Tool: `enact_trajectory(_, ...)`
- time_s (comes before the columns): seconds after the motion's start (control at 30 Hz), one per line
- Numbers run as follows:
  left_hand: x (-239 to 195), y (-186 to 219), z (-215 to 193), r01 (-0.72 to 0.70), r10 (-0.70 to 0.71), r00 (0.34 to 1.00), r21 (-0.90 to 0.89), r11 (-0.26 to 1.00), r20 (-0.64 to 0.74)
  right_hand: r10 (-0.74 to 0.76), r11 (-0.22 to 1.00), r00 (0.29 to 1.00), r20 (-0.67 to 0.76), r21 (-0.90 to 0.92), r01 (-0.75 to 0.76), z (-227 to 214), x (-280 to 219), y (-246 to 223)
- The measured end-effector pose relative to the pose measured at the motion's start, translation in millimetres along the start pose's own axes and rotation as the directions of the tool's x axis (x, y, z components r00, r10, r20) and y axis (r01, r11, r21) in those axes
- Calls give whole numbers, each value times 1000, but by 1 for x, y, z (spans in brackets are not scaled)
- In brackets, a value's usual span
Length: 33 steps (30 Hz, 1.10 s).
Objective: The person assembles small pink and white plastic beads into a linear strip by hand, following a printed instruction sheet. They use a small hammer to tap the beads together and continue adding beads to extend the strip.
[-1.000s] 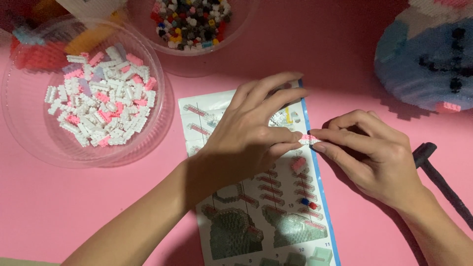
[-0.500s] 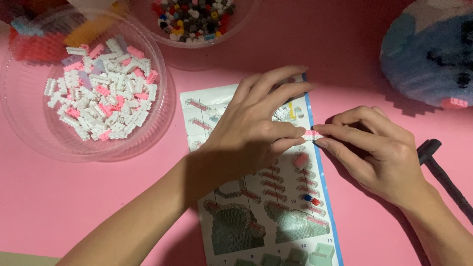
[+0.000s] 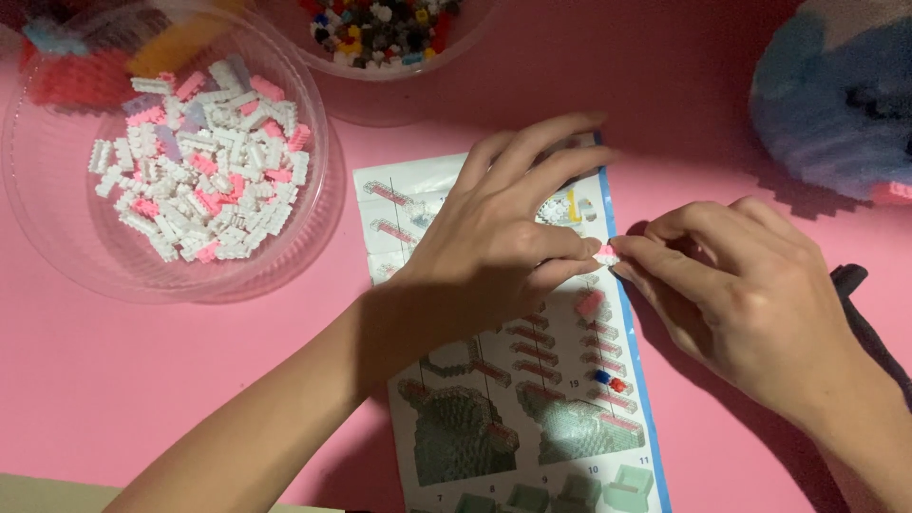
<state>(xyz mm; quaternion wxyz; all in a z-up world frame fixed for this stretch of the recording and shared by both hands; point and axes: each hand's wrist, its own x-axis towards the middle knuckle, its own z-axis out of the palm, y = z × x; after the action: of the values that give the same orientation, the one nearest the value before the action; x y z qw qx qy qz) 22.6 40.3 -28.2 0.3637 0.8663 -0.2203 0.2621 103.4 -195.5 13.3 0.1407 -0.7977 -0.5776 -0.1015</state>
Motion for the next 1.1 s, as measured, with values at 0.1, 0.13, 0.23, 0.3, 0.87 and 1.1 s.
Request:
enact_trajectory(0.1, 1, 2, -2, 21, -21, 1000, -10, 1000, 23, -53, 997, 998, 39, -59, 55, -5, 5, 1)
enact_trajectory(0.13, 1, 2, -3, 17, -17, 999, -4, 1000, 29, -2, 999, 997, 77, 52, -2, -7, 7, 4)
enact_trajectory(0.23, 2, 1, -3, 21, -22, 999, 4, 1000, 41, 106, 949, 978, 178, 276, -153, -16, 26, 13)
enact_trajectory(0.3, 1, 2, -3, 33, -33, 998, 4, 999, 49, 158, 889, 956, 246, 385, -246, -17, 38, 19)
enact_trajectory(0.87, 3, 5, -7, -26, 23, 998, 52, 998, 58, 173, 952, 929, 327, 185, -242, -30, 44, 11)
enact_trajectory(1.1, 0, 1, -5, -52, 49, 998, 83, 995, 38, -135, 937, 986, 99, 336, 95, -13, 1, -14)
